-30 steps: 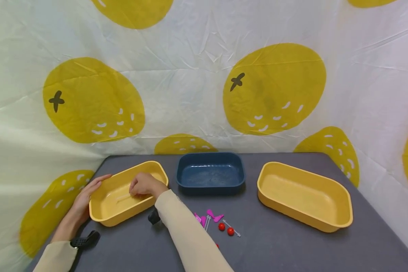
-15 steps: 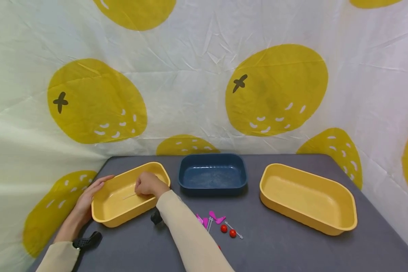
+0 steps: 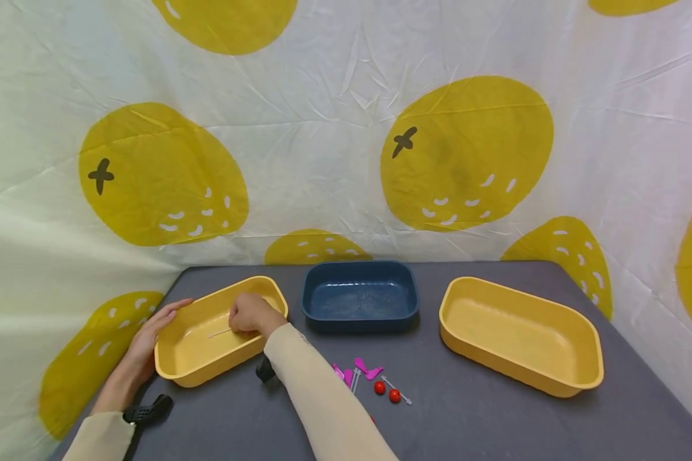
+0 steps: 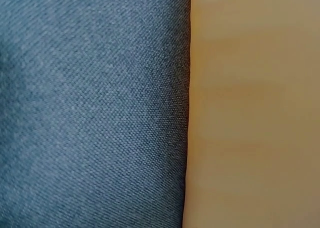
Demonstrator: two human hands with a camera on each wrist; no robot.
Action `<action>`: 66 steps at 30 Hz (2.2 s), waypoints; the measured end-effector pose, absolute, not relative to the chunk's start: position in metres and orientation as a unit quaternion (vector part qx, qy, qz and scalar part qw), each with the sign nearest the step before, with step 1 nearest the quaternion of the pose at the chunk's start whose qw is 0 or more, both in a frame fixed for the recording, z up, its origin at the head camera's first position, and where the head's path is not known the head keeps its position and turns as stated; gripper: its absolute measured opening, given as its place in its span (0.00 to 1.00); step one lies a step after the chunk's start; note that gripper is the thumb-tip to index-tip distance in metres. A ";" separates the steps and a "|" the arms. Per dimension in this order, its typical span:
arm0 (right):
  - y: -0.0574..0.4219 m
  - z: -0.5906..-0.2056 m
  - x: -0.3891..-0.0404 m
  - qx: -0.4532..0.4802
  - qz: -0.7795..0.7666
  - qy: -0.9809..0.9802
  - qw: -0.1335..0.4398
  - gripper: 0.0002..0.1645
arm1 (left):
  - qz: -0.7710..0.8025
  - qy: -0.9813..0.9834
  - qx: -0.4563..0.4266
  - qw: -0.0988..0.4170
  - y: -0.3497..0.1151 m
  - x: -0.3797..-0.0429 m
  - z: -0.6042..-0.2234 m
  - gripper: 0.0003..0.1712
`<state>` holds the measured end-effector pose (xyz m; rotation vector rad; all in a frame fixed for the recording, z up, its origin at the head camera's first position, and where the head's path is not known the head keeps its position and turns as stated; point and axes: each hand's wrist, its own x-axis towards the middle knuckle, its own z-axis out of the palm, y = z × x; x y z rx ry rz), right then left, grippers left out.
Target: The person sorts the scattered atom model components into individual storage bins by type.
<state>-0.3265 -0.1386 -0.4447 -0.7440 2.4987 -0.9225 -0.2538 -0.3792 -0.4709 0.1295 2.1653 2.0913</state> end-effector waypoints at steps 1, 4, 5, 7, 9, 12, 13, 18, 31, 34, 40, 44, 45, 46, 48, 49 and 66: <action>-0.138 -0.445 -0.326 -0.265 -0.327 0.888 0.187 0.06 | 0.692 0.717 0.043 0.064 -0.379 -0.254 -0.471 0.29; -0.138 -0.444 -0.326 -0.266 -0.326 0.888 0.185 0.06 | 0.692 0.718 0.047 0.062 -0.379 -0.253 -0.471 0.29; -0.137 -0.443 -0.325 -0.267 -0.326 0.888 0.184 0.05 | 0.692 0.718 0.047 0.062 -0.379 -0.253 -0.471 0.29; -0.136 -0.442 -0.324 -0.268 -0.326 0.888 0.182 0.04 | 0.692 0.718 0.048 0.061 -0.379 -0.254 -0.471 0.29; -0.135 -0.440 -0.323 -0.268 -0.326 0.888 0.181 0.04 | 0.690 0.720 0.048 0.060 -0.379 -0.254 -0.471 0.29; -0.134 -0.438 -0.322 -0.268 -0.328 0.888 0.181 0.03 | 0.686 0.723 0.048 0.061 -0.380 -0.254 -0.471 0.29; -0.134 -0.437 -0.322 -0.269 -0.329 0.887 0.179 0.03 | 0.685 0.725 0.047 0.061 -0.379 -0.254 -0.471 0.29; -0.135 -0.436 -0.323 -0.264 -0.358 0.878 0.178 0.04 | 0.680 0.729 0.040 0.061 -0.379 -0.254 -0.471 0.29; -0.120 -0.394 -0.323 -0.336 -0.427 0.824 0.162 0.08 | 0.679 0.730 0.053 0.054 -0.378 -0.253 -0.474 0.30; -0.113 -0.378 -0.318 -0.364 -0.413 0.821 0.149 0.07 | 0.675 0.734 0.058 0.050 -0.380 -0.249 -0.473 0.30; -0.090 -0.347 -0.310 -0.405 -0.405 0.809 0.132 0.06 | 0.675 0.734 0.062 0.053 -0.379 -0.249 -0.472 0.30; -0.068 -0.329 -0.305 -0.422 -0.397 0.808 0.111 0.06 | 0.675 0.733 0.059 0.055 -0.377 -0.251 -0.473 0.30; -0.062 -0.326 -0.303 -0.427 -0.393 0.808 0.103 0.07 | 0.675 0.733 0.058 0.055 -0.377 -0.251 -0.473 0.30; -0.056 -0.322 -0.301 -0.433 -0.390 0.807 0.096 0.07 | 0.676 0.733 0.058 0.054 -0.377 -0.251 -0.473 0.30; -0.045 -0.315 -0.297 -0.443 -0.387 0.805 0.084 0.07 | 0.678 0.731 0.060 0.054 -0.377 -0.250 -0.474 0.30; -0.039 -0.312 -0.295 -0.448 -0.385 0.803 0.077 0.08 | 0.678 0.730 0.062 0.055 -0.378 -0.250 -0.474 0.30; 0.071 -0.297 -0.255 -0.444 -0.423 0.789 0.026 0.08 | 0.686 0.722 0.067 0.058 -0.377 -0.251 -0.473 0.30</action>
